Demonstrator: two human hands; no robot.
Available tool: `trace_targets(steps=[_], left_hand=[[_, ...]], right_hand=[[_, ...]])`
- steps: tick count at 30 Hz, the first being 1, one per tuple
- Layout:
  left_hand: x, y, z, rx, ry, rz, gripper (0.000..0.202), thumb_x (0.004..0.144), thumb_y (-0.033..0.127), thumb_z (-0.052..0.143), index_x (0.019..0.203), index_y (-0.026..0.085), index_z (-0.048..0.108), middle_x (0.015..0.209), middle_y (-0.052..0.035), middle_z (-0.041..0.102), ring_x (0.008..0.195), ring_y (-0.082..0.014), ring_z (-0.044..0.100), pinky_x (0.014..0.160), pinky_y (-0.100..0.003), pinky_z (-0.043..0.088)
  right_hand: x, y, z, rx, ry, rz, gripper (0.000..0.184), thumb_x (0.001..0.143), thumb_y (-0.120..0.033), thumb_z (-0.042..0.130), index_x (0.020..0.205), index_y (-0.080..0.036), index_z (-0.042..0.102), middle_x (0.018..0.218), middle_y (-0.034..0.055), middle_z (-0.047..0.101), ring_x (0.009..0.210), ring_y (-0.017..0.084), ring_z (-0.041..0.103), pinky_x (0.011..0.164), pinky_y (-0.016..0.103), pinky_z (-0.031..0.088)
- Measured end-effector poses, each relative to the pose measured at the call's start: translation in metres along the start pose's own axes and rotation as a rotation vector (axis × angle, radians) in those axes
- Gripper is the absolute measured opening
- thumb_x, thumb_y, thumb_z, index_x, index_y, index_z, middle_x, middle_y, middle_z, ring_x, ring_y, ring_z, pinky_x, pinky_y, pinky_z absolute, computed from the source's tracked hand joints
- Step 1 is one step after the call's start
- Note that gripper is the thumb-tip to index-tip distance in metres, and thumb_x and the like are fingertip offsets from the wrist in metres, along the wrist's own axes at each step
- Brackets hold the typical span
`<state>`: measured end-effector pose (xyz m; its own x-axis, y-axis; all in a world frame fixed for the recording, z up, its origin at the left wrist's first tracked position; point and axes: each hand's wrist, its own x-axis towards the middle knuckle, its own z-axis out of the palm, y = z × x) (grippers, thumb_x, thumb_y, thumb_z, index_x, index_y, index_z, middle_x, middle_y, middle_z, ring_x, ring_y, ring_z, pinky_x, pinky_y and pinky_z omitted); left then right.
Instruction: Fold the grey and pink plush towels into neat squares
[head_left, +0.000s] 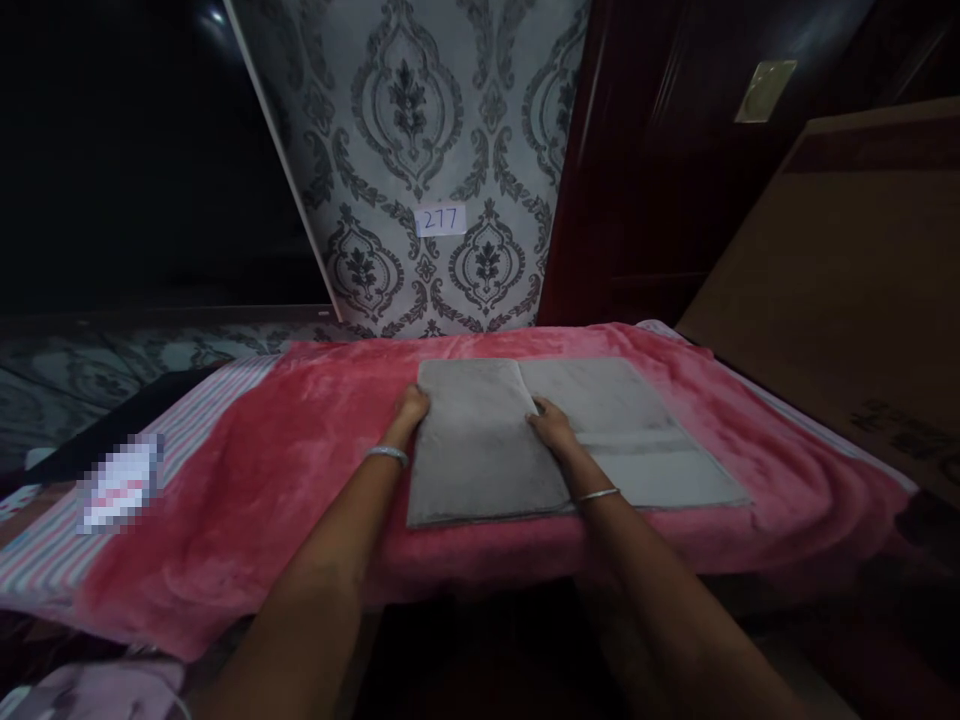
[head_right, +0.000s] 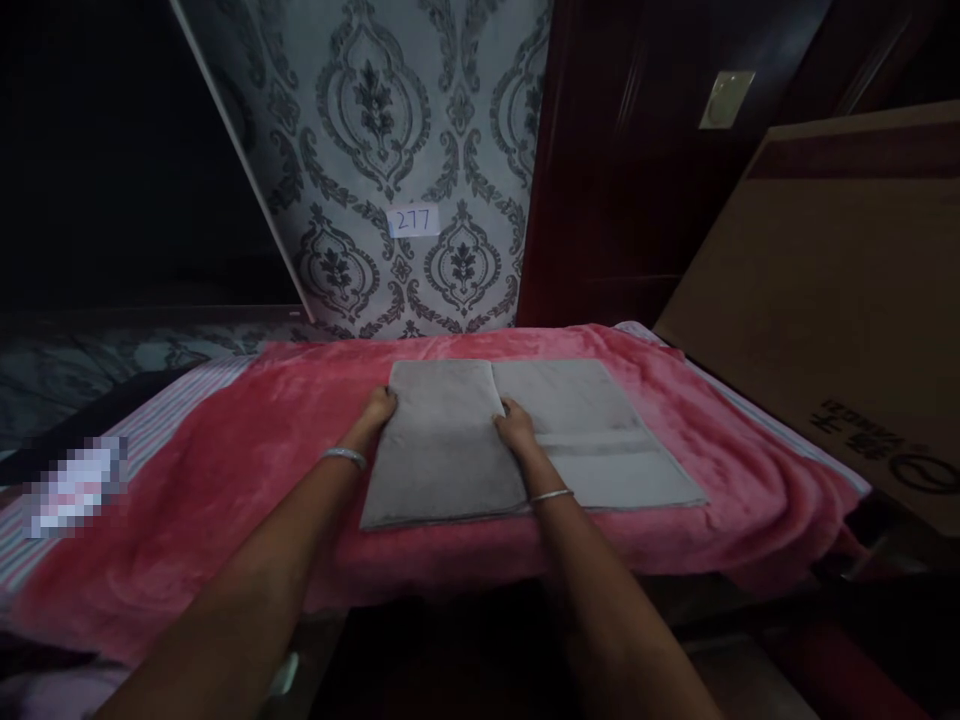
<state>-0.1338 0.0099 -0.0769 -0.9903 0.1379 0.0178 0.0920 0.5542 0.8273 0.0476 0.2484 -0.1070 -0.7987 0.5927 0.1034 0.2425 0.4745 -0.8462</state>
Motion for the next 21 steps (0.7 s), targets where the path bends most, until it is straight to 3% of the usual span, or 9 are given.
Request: trace_targets(steps=[3, 7, 13, 17, 21], left_hand=[[-0.008, 0.001, -0.005, 0.003, -0.054, -0.027, 0.019, 0.083, 0.024, 0.070, 0.097, 0.012, 0.073, 0.100, -0.0189, 0.075, 0.104, -0.0347, 0.069, 0.088, -0.042, 0.052], [-0.022, -0.004, -0.008, -0.015, -0.098, -0.047, 0.035, 0.087, 0.023, 0.063, 0.119, 0.010, 0.068, 0.100, -0.0152, 0.076, 0.091, -0.0278, 0.072, 0.079, -0.036, 0.055], [-0.048, -0.010, 0.002, 0.043, 0.002, -0.003, 0.049, 0.091, 0.021, 0.059, 0.140, 0.015, 0.052, 0.122, -0.0156, 0.071, 0.115, -0.0264, 0.066, 0.097, -0.035, 0.050], [-0.060, -0.007, 0.003, 0.089, 0.047, 0.034, 0.053, 0.092, 0.020, 0.056, 0.144, 0.017, 0.047, 0.122, -0.0182, 0.069, 0.118, -0.0325, 0.064, 0.100, -0.044, 0.048], [-0.066, -0.011, -0.003, 0.064, 0.052, 0.068, 0.052, 0.091, 0.021, 0.056, 0.142, 0.012, 0.047, 0.119, -0.0192, 0.069, 0.115, -0.0314, 0.065, 0.099, -0.043, 0.050]], right_hand=[[-0.003, -0.001, -0.005, -0.004, -0.020, 0.007, 0.049, 0.076, -0.020, 0.065, 0.125, -0.019, 0.069, 0.121, 0.0088, 0.071, 0.112, 0.027, 0.064, 0.104, 0.040, 0.046], [-0.011, -0.001, -0.009, -0.009, -0.053, 0.003, 0.055, 0.079, -0.023, 0.065, 0.134, -0.017, 0.062, 0.130, 0.0101, 0.067, 0.119, 0.027, 0.062, 0.106, 0.040, 0.045], [-0.026, -0.008, -0.013, -0.252, 0.030, -0.088, 0.071, 0.081, -0.020, 0.062, 0.149, -0.013, 0.047, 0.136, 0.0151, 0.063, 0.125, 0.030, 0.059, 0.107, 0.041, 0.045], [-0.034, -0.012, -0.018, -0.377, 0.011, -0.050, 0.068, 0.083, -0.019, 0.058, 0.150, -0.012, 0.045, 0.131, 0.0164, 0.066, 0.117, 0.032, 0.064, 0.102, 0.043, 0.049], [-0.038, -0.014, -0.018, -0.415, 0.007, -0.024, 0.069, 0.085, -0.023, 0.056, 0.152, -0.011, 0.042, 0.130, 0.0169, 0.066, 0.117, 0.031, 0.064, 0.101, 0.040, 0.049]])
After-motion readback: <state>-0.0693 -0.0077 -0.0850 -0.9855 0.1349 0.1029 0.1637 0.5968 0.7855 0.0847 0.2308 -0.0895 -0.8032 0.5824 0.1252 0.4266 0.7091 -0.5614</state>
